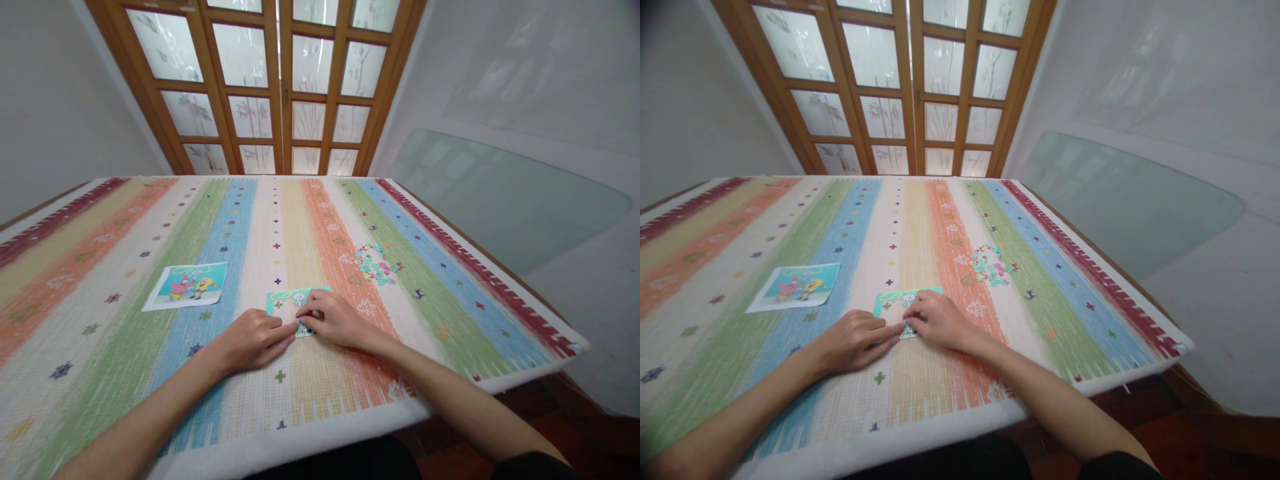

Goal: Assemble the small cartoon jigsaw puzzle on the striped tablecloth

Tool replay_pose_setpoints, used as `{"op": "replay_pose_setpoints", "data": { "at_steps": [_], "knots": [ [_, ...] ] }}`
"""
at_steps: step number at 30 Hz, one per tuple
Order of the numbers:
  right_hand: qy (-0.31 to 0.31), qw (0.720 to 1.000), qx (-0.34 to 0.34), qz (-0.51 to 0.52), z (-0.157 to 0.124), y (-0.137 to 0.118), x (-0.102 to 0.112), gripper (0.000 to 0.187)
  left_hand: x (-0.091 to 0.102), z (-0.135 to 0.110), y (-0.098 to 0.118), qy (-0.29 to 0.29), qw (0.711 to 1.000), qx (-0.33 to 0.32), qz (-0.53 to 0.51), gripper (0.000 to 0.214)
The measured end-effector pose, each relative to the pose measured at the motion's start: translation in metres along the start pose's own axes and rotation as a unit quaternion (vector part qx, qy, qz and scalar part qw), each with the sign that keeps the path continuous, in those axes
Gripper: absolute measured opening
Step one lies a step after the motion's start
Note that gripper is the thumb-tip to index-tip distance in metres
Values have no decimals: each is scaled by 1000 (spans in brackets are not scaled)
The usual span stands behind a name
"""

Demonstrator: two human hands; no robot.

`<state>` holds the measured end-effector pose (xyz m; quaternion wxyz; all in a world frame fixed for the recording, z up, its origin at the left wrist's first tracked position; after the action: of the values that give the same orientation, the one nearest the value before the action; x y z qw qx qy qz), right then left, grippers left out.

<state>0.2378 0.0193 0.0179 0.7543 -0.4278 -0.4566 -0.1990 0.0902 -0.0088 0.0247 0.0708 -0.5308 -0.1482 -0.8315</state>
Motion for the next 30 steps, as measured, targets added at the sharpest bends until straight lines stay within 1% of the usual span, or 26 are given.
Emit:
{"op": "replay_pose_setpoints", "data": {
  "at_steps": [5,8,11,14,16,19,22,25,27,28,30],
  "knots": [
    [7,1000,6,-16,-1,-1,-1,9,-1,0,-1,-6,1000,3,-3,33],
    [19,999,15,-36,-1,1,5,10,-2,-1,-2,-10,1000,7,-10,34],
    [59,997,4,-48,1,12,22,11,-3,-2,-2,-13,1000,8,-11,36],
    [122,991,-25,-42,1,34,48,14,-3,-2,-2,-12,1000,4,-11,36],
    [166,983,-50,-55,-1,51,67,15,-4,-2,-2,-5,1000,-1,-9,37],
    [246,963,-84,-66,-9,76,97,17,-6,-3,-2,4,1000,1,-6,37],
    [343,926,-146,-62,-24,100,126,24,-8,-4,-3,2,1000,7,-13,36],
    [401,889,-205,-84,-40,121,149,26,-9,-4,-3,3,1000,10,-20,35],
    [409,872,-238,-125,-49,135,159,23,-9,-5,-3,5,1000,11,-22,34],
    [399,868,-252,-155,-52,142,162,22,-9,-5,-3,7,1000,12,-23,34],
    [356,865,-281,-213,-57,159,164,19,-9,-5,-3,8,1000,11,-23,33]
  ]
}}
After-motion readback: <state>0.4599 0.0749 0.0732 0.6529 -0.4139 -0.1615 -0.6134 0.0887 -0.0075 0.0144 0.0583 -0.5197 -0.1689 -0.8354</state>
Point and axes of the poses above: each hand's wrist, its own z-axis towards the middle knuckle, its own x-axis out of the back of the hand, y = z × x, the point moved 6 cm from there along z, towards the middle knuckle, and after that the axes turned 10 degrees about -z, right-handed, at the moved point
